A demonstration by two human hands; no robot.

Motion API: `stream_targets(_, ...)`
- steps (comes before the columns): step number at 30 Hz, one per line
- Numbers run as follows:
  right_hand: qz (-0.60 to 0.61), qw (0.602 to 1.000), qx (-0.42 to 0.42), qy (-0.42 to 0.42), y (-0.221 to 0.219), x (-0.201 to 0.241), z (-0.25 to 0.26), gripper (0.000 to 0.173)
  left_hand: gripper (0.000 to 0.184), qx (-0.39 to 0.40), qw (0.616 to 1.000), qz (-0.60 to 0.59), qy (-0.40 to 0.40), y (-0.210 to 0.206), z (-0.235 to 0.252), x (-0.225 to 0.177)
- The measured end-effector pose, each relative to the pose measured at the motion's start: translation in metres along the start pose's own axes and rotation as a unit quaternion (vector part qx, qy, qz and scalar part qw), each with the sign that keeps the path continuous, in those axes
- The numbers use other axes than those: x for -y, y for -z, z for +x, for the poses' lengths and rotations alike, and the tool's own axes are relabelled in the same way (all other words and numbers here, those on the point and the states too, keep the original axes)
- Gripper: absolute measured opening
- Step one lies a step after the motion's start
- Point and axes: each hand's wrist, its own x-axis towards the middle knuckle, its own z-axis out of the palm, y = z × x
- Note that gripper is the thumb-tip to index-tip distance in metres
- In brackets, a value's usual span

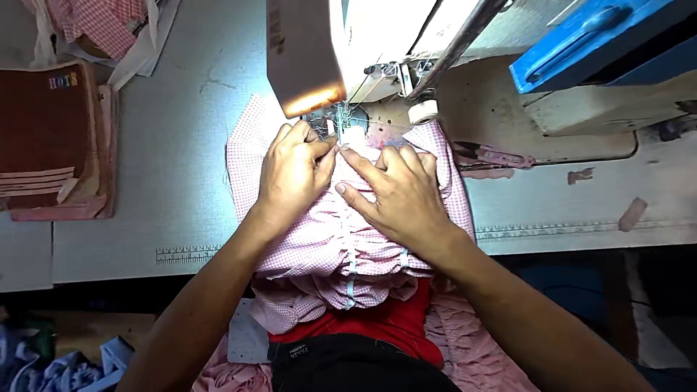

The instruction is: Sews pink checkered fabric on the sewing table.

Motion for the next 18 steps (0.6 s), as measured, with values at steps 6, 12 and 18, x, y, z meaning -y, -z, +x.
stream_targets(6, -0.001, 1.0, -0.009, -0.014, 0.003, -0.007, -0.002, 0.056, 0.027, 0.016, 0.999, -0.035, 0.0, -0.009, 0.014, 0.0)
stream_targets(12, -0.003, 1.0, -0.021, -0.014, 0.002, -0.007, -0.004, 0.055, 0.027, 0.016, 0.999, -0.046, -0.003, -0.01, 0.012, 0.001)
stream_targets(18, -0.008, 1.0, -0.022, -0.007, 0.001, -0.007, -0.006, 0.054, 0.026, 0.016, 0.999, -0.046, -0.008, -0.01, 0.011, 0.001)
